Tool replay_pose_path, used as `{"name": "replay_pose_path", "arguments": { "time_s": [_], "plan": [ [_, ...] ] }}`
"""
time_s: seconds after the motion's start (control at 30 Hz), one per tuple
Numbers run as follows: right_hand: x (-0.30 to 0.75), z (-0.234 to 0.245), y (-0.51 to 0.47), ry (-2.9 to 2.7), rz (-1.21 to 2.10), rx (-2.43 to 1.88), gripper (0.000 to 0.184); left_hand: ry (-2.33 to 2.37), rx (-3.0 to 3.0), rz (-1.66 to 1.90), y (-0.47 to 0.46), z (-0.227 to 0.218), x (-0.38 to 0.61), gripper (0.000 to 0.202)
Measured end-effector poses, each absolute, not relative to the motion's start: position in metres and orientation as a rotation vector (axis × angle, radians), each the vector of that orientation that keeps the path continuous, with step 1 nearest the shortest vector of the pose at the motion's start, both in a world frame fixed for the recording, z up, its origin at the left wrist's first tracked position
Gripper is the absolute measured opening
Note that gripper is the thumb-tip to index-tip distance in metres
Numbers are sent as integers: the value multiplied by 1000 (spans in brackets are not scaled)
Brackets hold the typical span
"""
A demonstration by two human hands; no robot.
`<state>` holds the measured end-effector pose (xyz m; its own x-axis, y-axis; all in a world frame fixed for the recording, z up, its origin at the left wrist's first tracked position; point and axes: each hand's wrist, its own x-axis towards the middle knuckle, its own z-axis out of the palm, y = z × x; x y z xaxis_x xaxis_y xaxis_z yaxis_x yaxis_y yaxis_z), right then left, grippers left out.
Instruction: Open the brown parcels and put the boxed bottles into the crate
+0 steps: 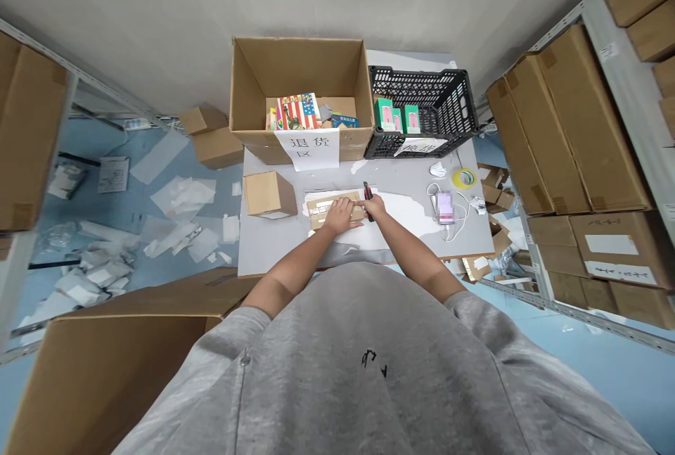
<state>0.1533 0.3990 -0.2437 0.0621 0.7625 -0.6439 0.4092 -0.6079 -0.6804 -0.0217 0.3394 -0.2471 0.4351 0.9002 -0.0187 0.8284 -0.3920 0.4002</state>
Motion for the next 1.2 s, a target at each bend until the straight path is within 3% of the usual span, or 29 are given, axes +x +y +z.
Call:
{"name": "replay_pose_path", "arguments": {
  "time_s": [0.13, 0.27, 0.4, 1.2],
  "plan": [
    [170, -241, 382, -1238, 1509, -1913, 53, 1493, 2329, 262, 342, -249, -14, 58],
    [204, -239, 351, -1299, 1637, -1614, 68, 1503, 2332, 253, 344, -251, -10, 55],
    [225, -241, 333, -1277, 1765, -1503, 66, 1524, 2360, 212, 342, -253, -8, 54],
    [213, -236, 317, -1150, 1884, -1609, 61, 1416, 2333, 215, 332, -259, -12, 52]
  ]
}}
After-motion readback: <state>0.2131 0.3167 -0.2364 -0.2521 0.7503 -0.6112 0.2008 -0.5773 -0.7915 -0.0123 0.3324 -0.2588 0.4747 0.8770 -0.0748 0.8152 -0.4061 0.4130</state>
